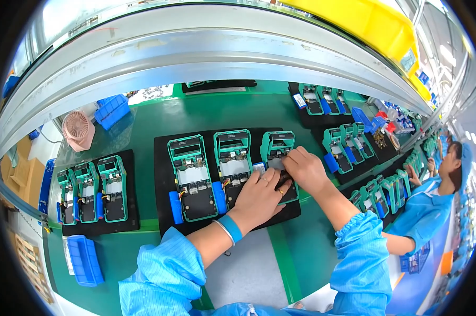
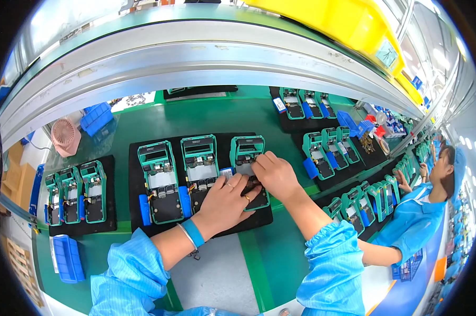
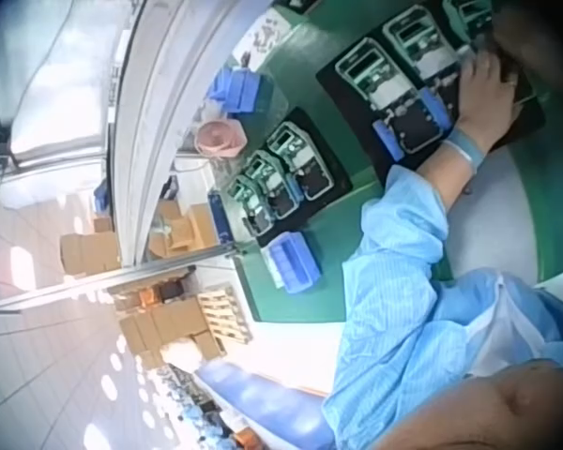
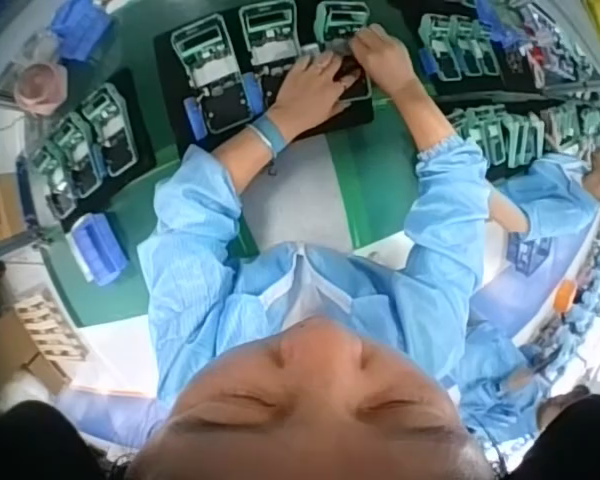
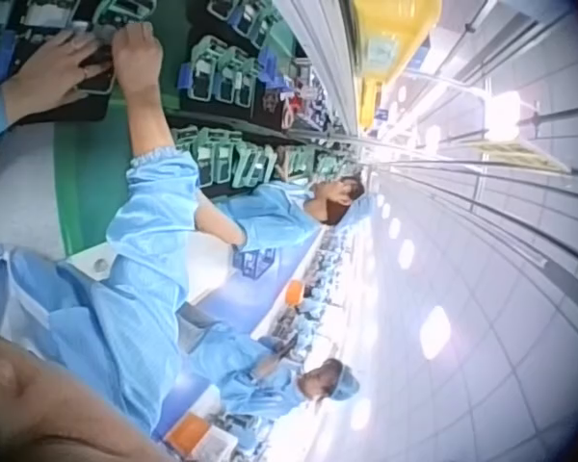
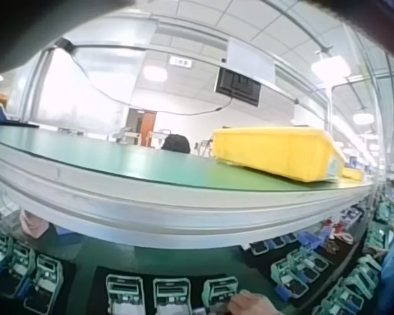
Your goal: The person assembles internal components into electronic device housings by hand, taking PCBs, batteries, and screws from plastic bins and inserting them into the housings.
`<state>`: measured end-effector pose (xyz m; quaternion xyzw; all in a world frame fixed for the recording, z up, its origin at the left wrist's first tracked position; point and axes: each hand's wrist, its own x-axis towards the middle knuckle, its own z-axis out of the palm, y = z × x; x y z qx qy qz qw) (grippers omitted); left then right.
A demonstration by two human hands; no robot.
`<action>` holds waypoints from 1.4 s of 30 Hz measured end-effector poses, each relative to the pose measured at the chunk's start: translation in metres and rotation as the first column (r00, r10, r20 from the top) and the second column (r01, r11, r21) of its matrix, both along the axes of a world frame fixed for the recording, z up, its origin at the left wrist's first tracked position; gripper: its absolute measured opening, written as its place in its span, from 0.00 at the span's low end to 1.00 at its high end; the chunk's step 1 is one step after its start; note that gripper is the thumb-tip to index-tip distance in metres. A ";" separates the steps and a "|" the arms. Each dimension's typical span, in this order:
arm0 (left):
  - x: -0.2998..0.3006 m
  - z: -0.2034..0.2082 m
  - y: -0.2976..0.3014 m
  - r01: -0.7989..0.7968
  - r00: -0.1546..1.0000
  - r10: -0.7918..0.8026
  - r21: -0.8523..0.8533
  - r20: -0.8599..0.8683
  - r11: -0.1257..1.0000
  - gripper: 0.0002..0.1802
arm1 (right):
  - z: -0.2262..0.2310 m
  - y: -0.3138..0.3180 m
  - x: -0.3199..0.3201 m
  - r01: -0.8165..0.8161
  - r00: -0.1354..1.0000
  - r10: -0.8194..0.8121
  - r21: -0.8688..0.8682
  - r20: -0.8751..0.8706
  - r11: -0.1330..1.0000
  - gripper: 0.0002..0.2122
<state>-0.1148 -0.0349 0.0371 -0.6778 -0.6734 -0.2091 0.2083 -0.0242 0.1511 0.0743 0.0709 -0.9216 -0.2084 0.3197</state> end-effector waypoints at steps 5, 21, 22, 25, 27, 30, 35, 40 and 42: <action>0.001 0.003 0.000 0.003 1.000 -0.003 -0.036 -0.002 0.999 0.35 | 0.009 0.000 -0.007 0.077 0.997 -0.077 -0.035 -0.012 0.996 0.07; 0.006 0.039 -0.070 -0.032 0.983 0.035 -0.022 0.178 0.999 0.36 | -0.067 -0.025 0.024 0.080 0.971 -0.237 -0.979 0.033 0.190 0.18; -0.003 0.041 -0.090 -0.065 0.969 0.057 0.027 0.241 0.997 0.36 | -0.073 -0.022 0.026 0.054 0.968 -0.250 -0.983 0.009 0.175 0.18; -0.040 0.019 -0.153 -0.444 0.834 0.309 0.224 0.457 0.867 0.34 | -0.083 -0.022 0.018 -0.040 0.955 -0.284 -0.986 -0.085 0.160 0.18; -0.090 -0.044 -0.190 -0.561 0.568 0.134 0.263 0.812 0.785 0.29 | -0.070 -0.032 0.013 0.028 0.958 -0.287 -0.988 -0.017 0.152 0.19; -0.101 -0.023 -0.211 -0.409 -0.217 0.103 -0.186 0.971 0.893 0.26 | -0.064 -0.038 0.012 0.010 0.949 -0.314 -0.990 -0.036 0.143 0.18; -0.092 -0.024 -0.191 -0.494 -0.140 -0.046 -0.029 0.989 0.869 0.24 | -0.046 -0.050 0.035 0.033 0.907 -0.414 -0.964 -0.083 0.266 0.17; -0.010 0.001 -0.174 -0.283 -0.027 0.068 -0.072 0.997 0.956 0.22 | -0.053 -0.037 0.126 0.082 0.880 -0.475 -0.985 -0.001 0.153 0.17; 0.030 -0.002 -0.167 -0.163 -0.001 0.015 -0.015 1.000 0.986 0.21 | -0.061 -0.032 0.173 0.100 0.878 -0.479 -0.986 0.022 0.137 0.17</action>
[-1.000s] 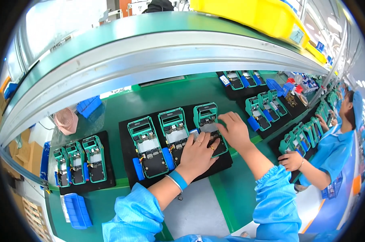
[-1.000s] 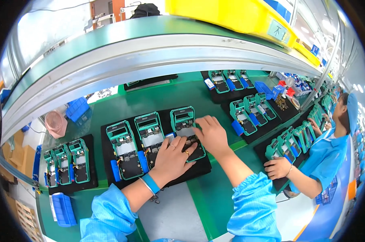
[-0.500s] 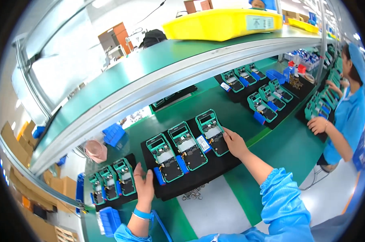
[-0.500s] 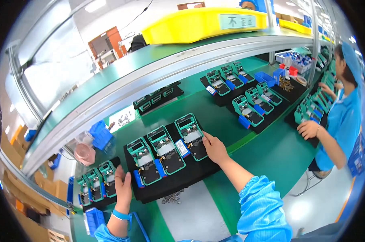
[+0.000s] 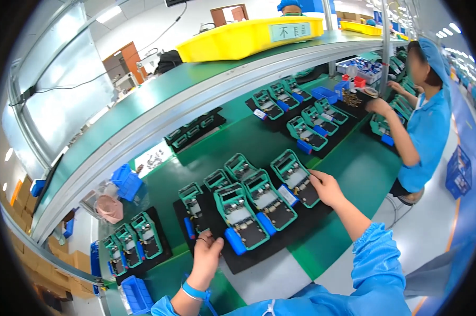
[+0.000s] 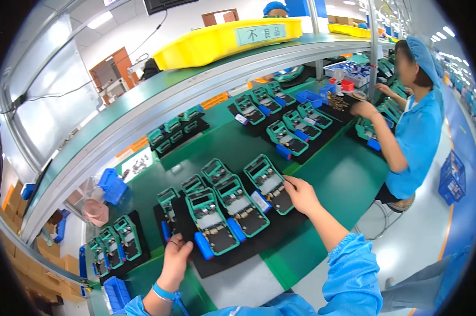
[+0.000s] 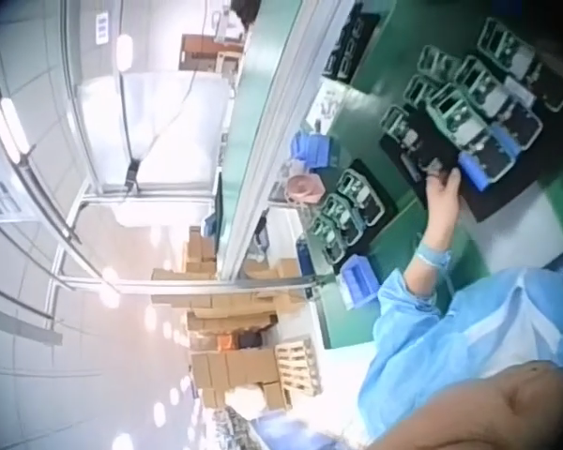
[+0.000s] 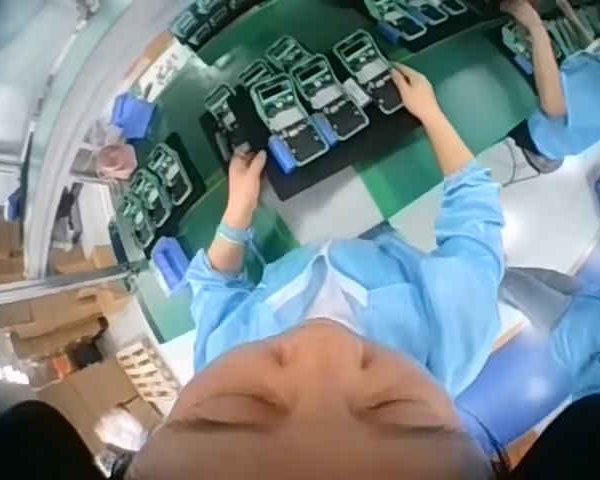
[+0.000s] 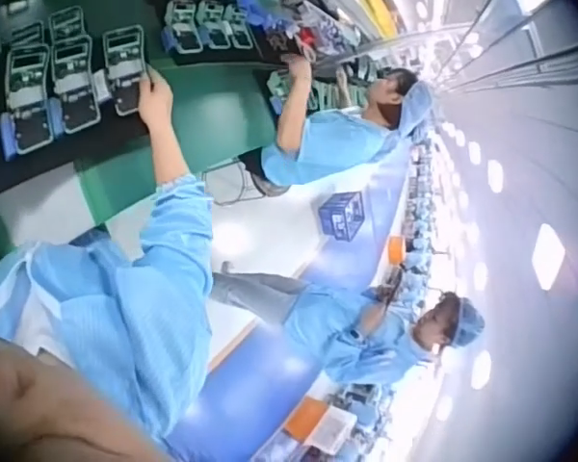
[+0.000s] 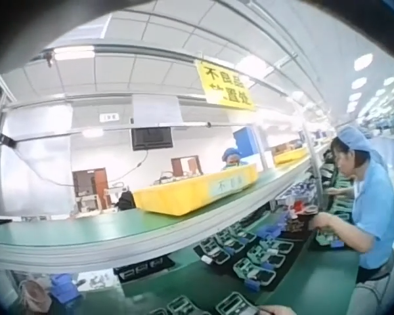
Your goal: The person assembles internal components into electronic device housings by hand, taking PCBs, batteries, and screws from plastic bins and inserting them into the housings.
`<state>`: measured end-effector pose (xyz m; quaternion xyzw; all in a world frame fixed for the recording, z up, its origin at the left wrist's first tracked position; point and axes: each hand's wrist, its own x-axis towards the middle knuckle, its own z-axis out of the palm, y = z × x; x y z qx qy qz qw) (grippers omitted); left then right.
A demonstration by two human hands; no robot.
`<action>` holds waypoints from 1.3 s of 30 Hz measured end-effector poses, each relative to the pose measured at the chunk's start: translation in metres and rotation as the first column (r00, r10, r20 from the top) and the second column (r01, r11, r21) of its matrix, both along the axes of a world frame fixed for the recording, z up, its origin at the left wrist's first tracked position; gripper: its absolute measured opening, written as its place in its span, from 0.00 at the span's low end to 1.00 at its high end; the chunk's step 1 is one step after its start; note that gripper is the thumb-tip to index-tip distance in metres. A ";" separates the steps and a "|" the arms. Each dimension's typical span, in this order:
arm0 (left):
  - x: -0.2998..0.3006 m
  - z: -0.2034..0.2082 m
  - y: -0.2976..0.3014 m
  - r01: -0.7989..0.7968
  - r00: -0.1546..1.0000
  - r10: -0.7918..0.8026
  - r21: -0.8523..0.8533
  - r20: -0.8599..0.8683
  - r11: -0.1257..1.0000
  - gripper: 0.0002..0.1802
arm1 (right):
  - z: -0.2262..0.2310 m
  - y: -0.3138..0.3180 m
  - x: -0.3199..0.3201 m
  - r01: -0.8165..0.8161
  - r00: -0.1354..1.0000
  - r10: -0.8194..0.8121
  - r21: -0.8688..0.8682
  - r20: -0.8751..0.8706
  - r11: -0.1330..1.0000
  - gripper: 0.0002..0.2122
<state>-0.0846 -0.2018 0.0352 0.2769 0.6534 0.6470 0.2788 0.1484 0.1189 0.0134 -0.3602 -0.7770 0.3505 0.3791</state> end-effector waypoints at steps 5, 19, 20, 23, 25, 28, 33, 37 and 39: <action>0.067 -0.031 0.020 0.433 0.884 -0.417 -0.036 0.213 0.901 0.30 | -0.031 0.023 0.105 0.148 0.985 -0.145 -0.021 0.094 0.989 0.17; 0.144 -0.055 0.164 0.690 0.629 -0.618 0.028 0.473 0.723 0.35 | -0.005 -0.077 0.089 -0.104 0.982 -0.021 0.628 0.188 0.772 0.11; 0.144 -0.063 0.172 0.721 0.546 -0.650 0.099 0.528 0.686 0.35 | -0.013 -0.093 0.082 -0.165 0.923 -0.112 0.640 0.369 0.751 0.12; 0.132 -0.058 0.170 0.757 0.576 -0.677 0.014 0.458 0.653 0.34 | -0.029 -0.098 0.075 -0.147 0.844 -0.275 0.692 0.461 0.707 0.15; 0.120 -0.060 0.160 0.710 0.704 -0.695 -0.168 0.149 0.683 0.29 | -0.021 -0.102 0.071 -0.181 0.805 -0.264 0.643 0.532 0.744 0.16; 0.111 -0.045 0.138 0.627 0.754 -0.647 -0.172 -0.112 0.760 0.30 | -0.028 -0.093 0.071 -0.213 0.762 -0.287 0.643 0.581 0.736 0.18; 0.059 -0.024 0.082 0.522 0.830 -0.531 -0.098 -0.170 0.847 0.27 | -0.030 -0.065 0.088 -0.164 0.722 -0.407 0.709 0.560 0.685 0.14; 0.001 -0.026 0.035 0.250 0.942 -0.253 -0.041 -0.222 0.967 0.21 | -0.031 -0.027 0.096 -0.083 0.685 -0.481 0.715 0.547 0.694 0.15; -0.028 -0.024 0.016 0.084 0.910 -0.067 0.024 -0.408 0.996 0.19 | -0.029 -0.020 0.096 -0.062 0.653 -0.545 0.755 0.526 0.653 0.13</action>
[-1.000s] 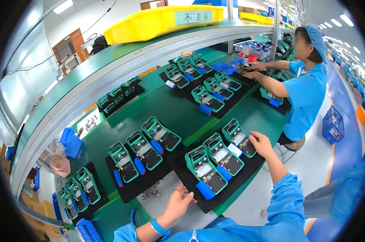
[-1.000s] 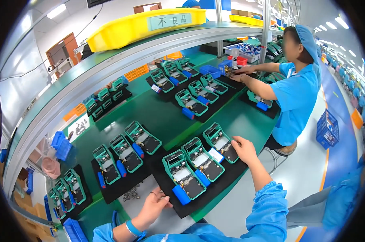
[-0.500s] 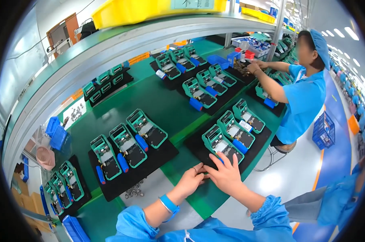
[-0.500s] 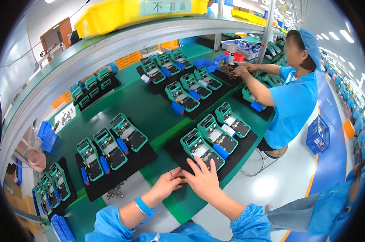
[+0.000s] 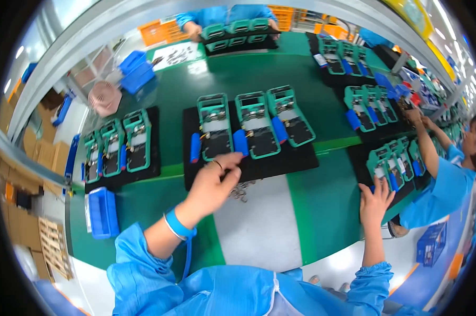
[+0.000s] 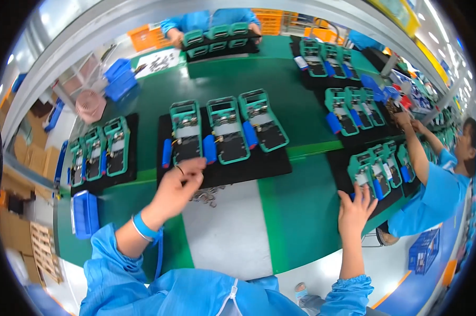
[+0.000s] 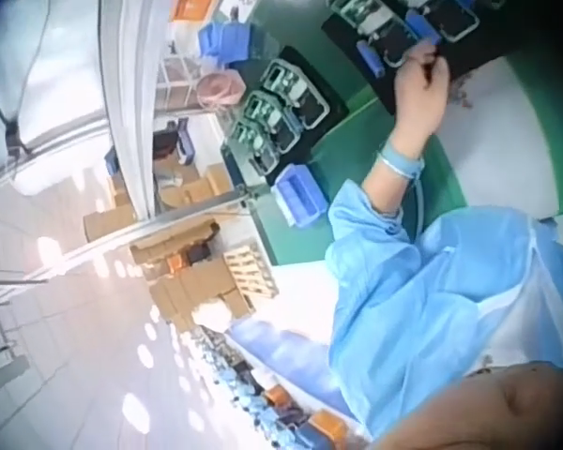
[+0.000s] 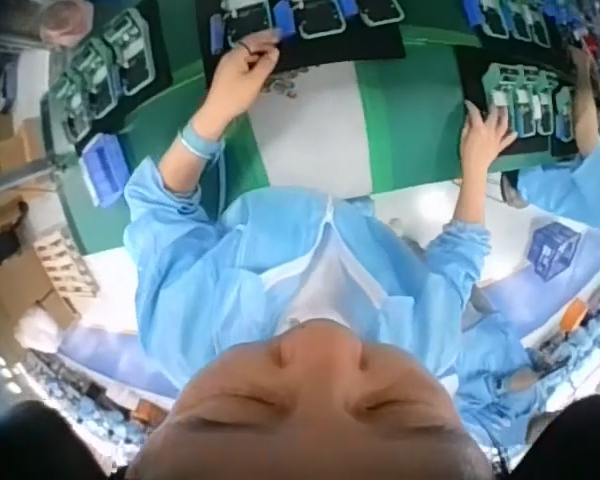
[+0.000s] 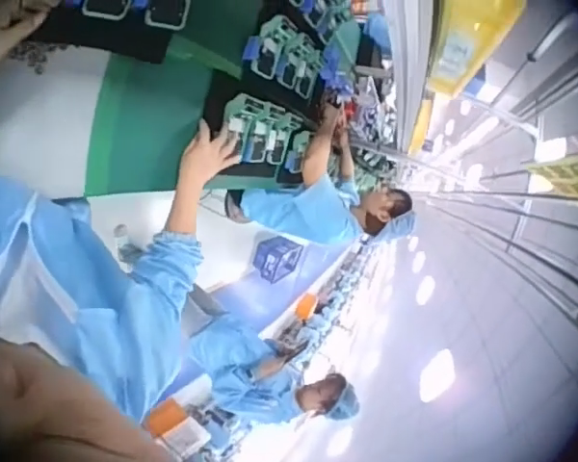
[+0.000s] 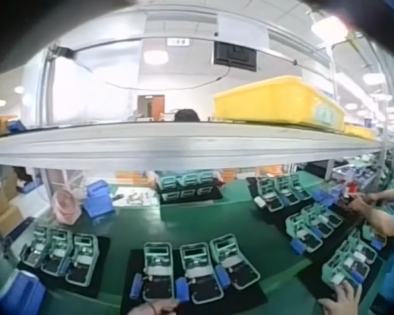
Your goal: The person assembles internal components into electronic device housings by hand, taking PCBs, batteries, and screws from plastic bins and inserting them into the housings.
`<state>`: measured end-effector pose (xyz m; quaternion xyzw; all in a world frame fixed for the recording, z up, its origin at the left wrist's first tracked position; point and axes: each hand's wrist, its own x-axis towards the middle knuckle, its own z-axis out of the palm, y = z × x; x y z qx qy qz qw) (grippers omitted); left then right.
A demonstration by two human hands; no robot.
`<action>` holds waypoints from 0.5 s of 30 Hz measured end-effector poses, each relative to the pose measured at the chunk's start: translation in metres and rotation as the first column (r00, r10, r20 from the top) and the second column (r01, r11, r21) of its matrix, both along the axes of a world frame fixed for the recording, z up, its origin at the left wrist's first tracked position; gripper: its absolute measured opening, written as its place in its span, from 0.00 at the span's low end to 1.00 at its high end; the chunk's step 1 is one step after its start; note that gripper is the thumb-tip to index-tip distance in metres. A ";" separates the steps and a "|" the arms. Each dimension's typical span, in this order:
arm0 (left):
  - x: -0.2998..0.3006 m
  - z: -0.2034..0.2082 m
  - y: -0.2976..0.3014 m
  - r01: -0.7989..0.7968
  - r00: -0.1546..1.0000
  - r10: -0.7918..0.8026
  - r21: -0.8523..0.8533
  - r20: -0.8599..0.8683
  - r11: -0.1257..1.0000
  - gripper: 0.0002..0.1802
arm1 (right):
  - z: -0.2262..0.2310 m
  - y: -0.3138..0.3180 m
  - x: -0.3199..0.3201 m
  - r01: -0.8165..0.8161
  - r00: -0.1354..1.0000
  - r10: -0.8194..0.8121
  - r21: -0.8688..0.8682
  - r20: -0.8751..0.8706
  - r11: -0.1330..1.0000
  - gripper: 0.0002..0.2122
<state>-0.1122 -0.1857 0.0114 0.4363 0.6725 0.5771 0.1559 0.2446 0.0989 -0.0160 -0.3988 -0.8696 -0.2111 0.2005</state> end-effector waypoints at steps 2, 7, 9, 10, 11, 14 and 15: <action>-0.022 0.009 -0.017 -0.170 0.957 0.152 -0.050 -0.248 0.984 0.20 | -0.002 -0.005 -0.013 0.019 0.998 -0.017 0.044 -0.053 0.999 0.13; -0.049 -0.014 -0.030 -0.290 0.815 0.214 -0.060 -0.539 0.955 0.24 | 0.017 -0.099 -0.128 -0.706 0.708 0.618 -0.354 -0.342 0.613 0.16; -0.049 -0.019 -0.029 -0.304 0.770 0.187 -0.092 -0.610 0.948 0.26 | 0.017 -0.127 -0.166 -0.818 0.533 0.800 -0.412 -0.277 0.403 0.18; -0.050 -0.021 -0.028 -0.306 0.775 0.192 -0.091 -0.602 0.948 0.26 | 0.017 -0.136 -0.183 -0.814 0.534 0.802 -0.418 -0.268 0.402 0.18; -0.051 -0.022 -0.026 -0.308 0.760 0.186 -0.094 -0.623 0.947 0.28 | 0.016 -0.142 -0.198 -0.825 0.485 0.840 -0.445 -0.242 0.349 0.17; -0.061 -0.027 -0.023 -0.311 0.749 0.181 -0.098 -0.637 0.945 0.30 | 0.013 -0.141 -0.219 -0.823 0.422 0.888 -0.487 -0.183 0.291 0.13; -0.066 -0.029 -0.024 -0.286 0.752 0.163 -0.093 -0.639 0.954 0.28 | 0.013 -0.141 -0.223 -0.818 0.405 0.901 -0.502 -0.157 0.281 0.12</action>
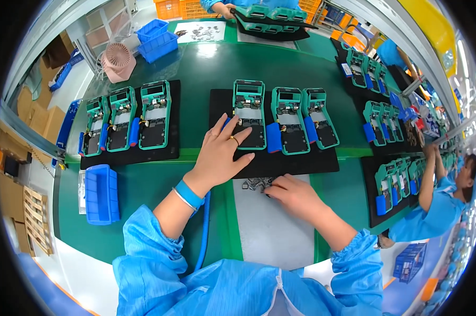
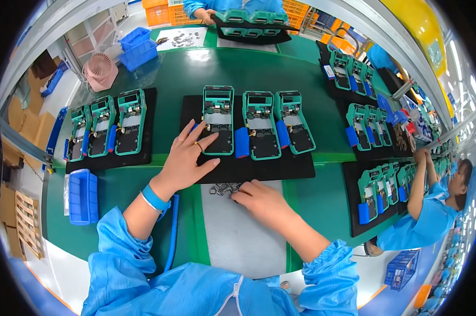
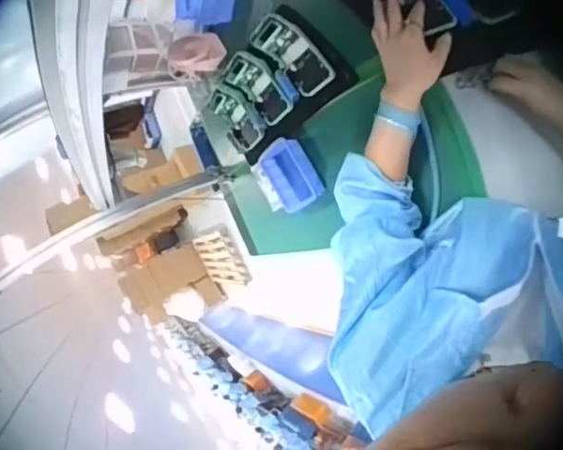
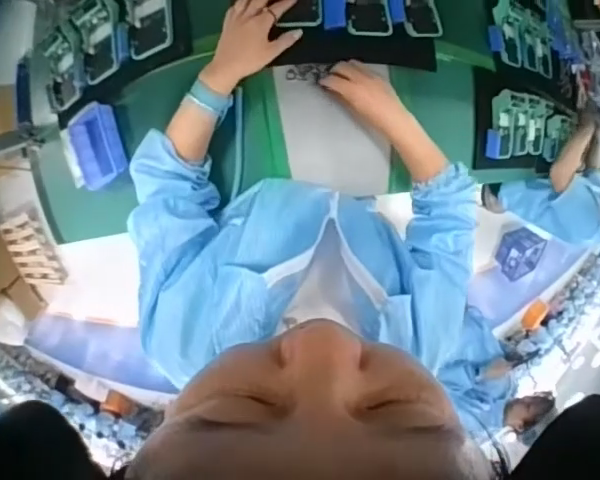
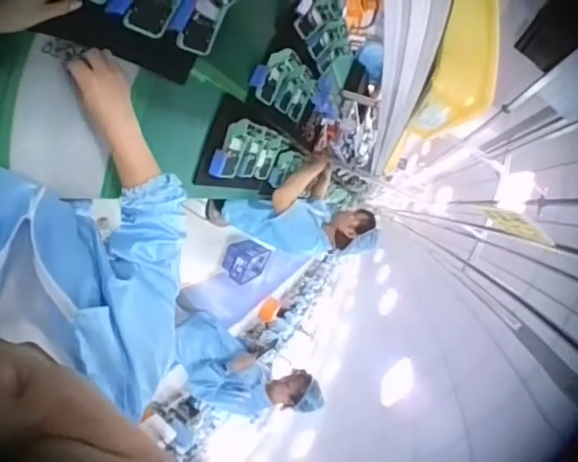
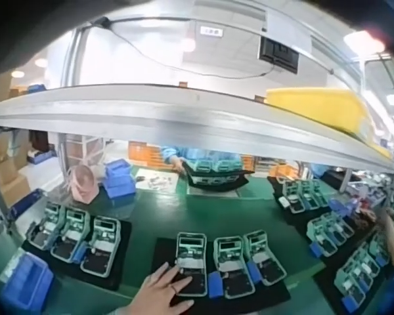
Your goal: The person assembles internal components into electronic device housings by hand, taking PCBs, batteries, and screws from plastic bins and inserting them into the housings.
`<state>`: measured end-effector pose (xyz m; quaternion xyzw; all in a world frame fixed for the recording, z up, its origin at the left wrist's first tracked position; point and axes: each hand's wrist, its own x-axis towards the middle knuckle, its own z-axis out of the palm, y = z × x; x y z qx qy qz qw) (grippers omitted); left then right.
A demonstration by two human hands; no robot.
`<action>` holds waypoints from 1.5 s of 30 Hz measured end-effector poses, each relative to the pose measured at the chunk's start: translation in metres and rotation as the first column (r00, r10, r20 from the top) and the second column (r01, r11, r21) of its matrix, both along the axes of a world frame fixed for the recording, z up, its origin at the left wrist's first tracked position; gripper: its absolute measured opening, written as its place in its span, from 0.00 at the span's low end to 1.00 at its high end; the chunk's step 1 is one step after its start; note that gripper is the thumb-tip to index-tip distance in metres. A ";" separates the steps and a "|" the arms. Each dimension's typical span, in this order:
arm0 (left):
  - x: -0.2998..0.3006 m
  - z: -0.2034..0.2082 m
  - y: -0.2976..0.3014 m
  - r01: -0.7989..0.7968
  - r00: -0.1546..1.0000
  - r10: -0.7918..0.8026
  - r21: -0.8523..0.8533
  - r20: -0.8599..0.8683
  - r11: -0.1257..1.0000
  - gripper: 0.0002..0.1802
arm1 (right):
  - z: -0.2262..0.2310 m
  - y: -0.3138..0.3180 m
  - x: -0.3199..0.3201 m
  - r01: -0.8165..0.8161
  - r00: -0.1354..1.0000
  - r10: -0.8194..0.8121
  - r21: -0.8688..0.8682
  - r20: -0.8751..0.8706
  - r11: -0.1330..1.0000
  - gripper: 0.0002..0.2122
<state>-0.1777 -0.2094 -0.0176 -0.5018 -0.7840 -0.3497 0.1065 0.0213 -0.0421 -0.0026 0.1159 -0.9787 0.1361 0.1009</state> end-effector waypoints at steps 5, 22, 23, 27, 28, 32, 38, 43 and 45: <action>-0.012 -0.007 0.000 0.033 0.998 -0.032 0.029 -0.052 0.999 0.26 | 0.010 0.003 -0.005 -0.037 0.998 0.033 0.073 0.061 0.997 0.08; -0.009 -0.014 -0.006 0.043 0.999 -0.040 0.150 -0.025 0.988 0.23 | 0.034 -0.041 0.000 -0.140 0.971 0.017 0.504 0.240 0.852 0.04; -0.009 -0.015 -0.005 0.044 0.999 -0.042 0.161 -0.015 0.986 0.22 | 0.033 -0.040 -0.001 -0.153 0.966 0.022 0.502 0.256 0.851 0.04; -0.008 -0.017 -0.005 0.032 0.999 -0.036 0.176 0.015 0.984 0.22 | 0.046 -0.038 -0.013 -0.231 0.928 0.050 0.464 0.369 0.855 0.05; -0.008 -0.016 -0.005 0.031 0.999 -0.033 0.172 0.010 0.985 0.22 | 0.049 -0.039 -0.015 -0.239 0.927 0.058 0.467 0.370 0.851 0.05; -0.013 -0.016 -0.003 0.045 0.999 -0.048 0.174 0.016 0.984 0.21 | 0.049 -0.042 -0.019 -0.275 0.903 0.047 0.489 0.427 0.828 0.06; -0.012 -0.013 -0.005 0.045 0.996 -0.057 0.154 0.076 0.987 0.22 | 0.068 -0.025 -0.039 -0.241 0.913 0.054 0.428 0.404 0.871 0.05; -0.013 -0.012 -0.006 0.067 0.993 -0.082 0.175 0.084 0.982 0.22 | 0.082 0.004 -0.117 -0.013 0.980 0.046 0.166 -0.193 0.986 0.08; -0.013 -0.012 -0.004 0.075 0.993 -0.091 0.186 0.075 0.980 0.22 | 0.059 0.024 -0.142 0.050 0.961 0.018 0.235 -0.277 0.971 0.05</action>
